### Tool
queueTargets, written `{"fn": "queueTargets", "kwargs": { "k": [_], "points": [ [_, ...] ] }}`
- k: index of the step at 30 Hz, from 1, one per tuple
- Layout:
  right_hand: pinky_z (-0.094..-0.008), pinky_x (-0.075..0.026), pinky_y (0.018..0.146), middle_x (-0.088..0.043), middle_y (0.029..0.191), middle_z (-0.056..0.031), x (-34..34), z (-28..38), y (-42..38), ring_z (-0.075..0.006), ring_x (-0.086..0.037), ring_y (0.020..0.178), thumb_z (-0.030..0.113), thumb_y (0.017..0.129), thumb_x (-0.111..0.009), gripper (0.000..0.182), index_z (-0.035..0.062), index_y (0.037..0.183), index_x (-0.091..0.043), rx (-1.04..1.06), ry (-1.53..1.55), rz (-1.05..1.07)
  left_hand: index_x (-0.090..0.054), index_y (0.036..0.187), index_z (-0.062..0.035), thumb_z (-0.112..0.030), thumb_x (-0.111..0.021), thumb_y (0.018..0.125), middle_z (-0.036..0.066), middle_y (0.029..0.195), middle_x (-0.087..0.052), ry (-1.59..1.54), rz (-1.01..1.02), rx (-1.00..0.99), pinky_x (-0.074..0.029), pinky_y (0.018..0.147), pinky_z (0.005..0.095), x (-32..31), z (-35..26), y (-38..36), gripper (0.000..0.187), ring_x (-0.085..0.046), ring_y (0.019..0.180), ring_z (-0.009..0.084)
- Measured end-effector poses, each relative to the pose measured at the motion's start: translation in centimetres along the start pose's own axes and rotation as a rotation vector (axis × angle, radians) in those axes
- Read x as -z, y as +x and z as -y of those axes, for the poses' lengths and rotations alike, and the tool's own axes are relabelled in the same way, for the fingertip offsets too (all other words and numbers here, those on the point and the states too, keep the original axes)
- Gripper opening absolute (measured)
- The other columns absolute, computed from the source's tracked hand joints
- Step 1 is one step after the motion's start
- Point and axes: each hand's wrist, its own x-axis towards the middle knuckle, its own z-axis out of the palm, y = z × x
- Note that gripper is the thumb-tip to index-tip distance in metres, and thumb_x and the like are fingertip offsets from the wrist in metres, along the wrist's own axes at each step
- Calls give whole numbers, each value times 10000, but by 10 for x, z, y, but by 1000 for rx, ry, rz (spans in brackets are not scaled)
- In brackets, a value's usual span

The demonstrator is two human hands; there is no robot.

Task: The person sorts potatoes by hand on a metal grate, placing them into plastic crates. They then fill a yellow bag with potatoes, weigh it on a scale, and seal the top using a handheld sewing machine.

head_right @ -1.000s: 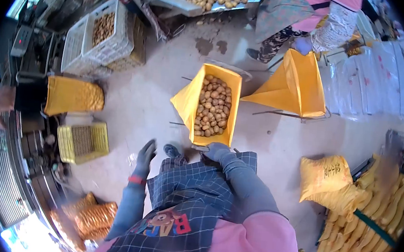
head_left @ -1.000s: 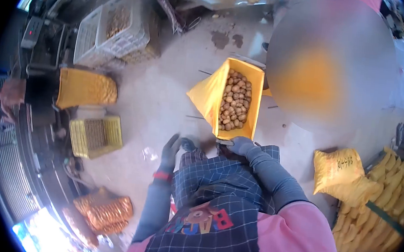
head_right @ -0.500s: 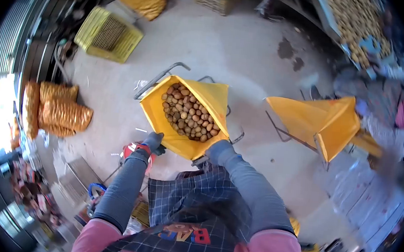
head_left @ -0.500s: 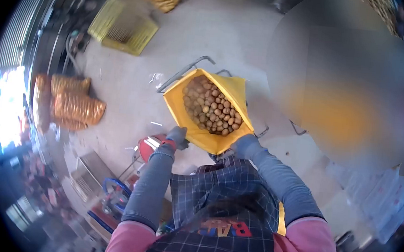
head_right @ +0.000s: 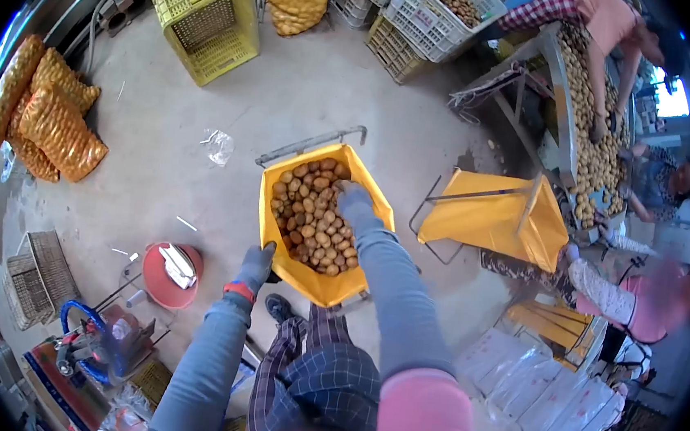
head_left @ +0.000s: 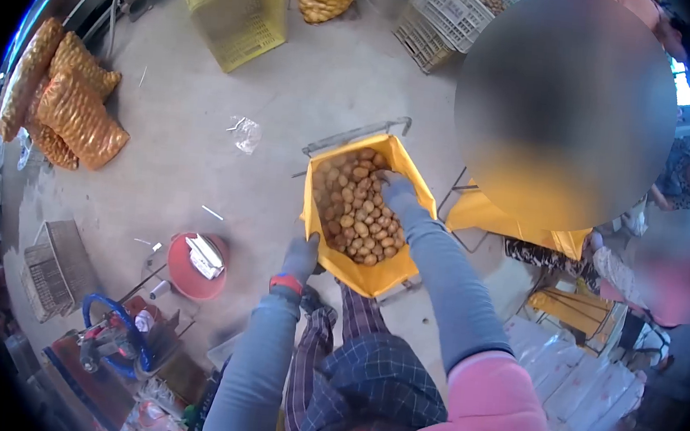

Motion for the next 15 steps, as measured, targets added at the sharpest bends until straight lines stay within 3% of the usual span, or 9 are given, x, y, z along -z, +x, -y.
{"fn": "queueTargets", "kwargs": {
  "k": [3,7,8,9,10,11,12,14,15],
  "points": [
    [-419,-465,1003,-608,1271,-184,-33,2,45,-317,-590,1171,192,895,-539,376,82,1246,-618,-21,-331,157,-645,1040,82,-419,-531,939,211,808,-678,338,-92,-79,-561,609,415,2,6,9,524,-703,695,329],
    [-451,-418,1062,-552,1361,-192,-42,4,65,-369,-524,1254,362,833,-650,547,67,1291,-599,-182,-522,611,-653,1000,100,-445,-541,930,192,786,-677,189,-53,-66,-538,627,411,-15,24,36,560,-691,695,298],
    [-438,-448,1032,-574,1340,-187,-16,28,42,-355,-565,1213,429,800,-685,613,43,1271,-616,-232,-438,566,-651,997,102,-437,-548,931,188,775,-675,107,-16,-47,-536,596,408,-19,20,39,553,-681,658,289],
    [-412,-490,978,-629,1264,-179,-54,-17,39,-324,-621,1142,439,803,-680,577,42,1222,-653,-136,-522,592,-651,991,100,-427,-554,932,183,765,-672,135,-23,-30,-528,567,401,-24,11,40,539,-675,635,282],
    [-422,-518,919,-687,1146,-170,-54,-22,33,-309,-661,1055,446,807,-678,533,48,1161,-685,-89,-355,780,-652,986,98,-417,-559,933,178,755,-668,168,-40,-10,-521,538,395,-25,5,38,526,-668,613,275],
    [-407,-518,913,-698,1134,-148,-82,-42,25,-334,-671,1016,431,767,-741,509,41,1093,-706,-154,-285,704,-649,979,97,-407,-565,934,173,741,-664,150,-59,-22,-517,522,392,-25,22,48,513,-665,601,268],
    [-413,-535,805,-720,998,-125,-66,-33,7,-278,-679,882,424,797,-716,441,74,1065,-724,-14,-339,808,-647,972,96,-397,-570,935,169,727,-660,136,-79,-35,-514,506,390,-27,34,58,501,-662,589,262],
    [-319,-534,664,-701,889,-59,50,26,-34,-196,-667,745,427,869,-657,399,77,1048,-725,-504,181,1123,-648,946,99,-421,-554,937,189,717,-660,167,-110,-1,-523,521,399,-28,-11,22,529,-677,599,280],
    [-319,-534,664,-701,889,-59,93,39,-36,-196,-667,745,427,869,-657,399,77,1048,-725,-493,193,1095,-650,943,103,-436,-544,937,200,713,-660,288,-145,-25,-525,523,399,-25,12,42,549,-680,595,290]
  ]
}}
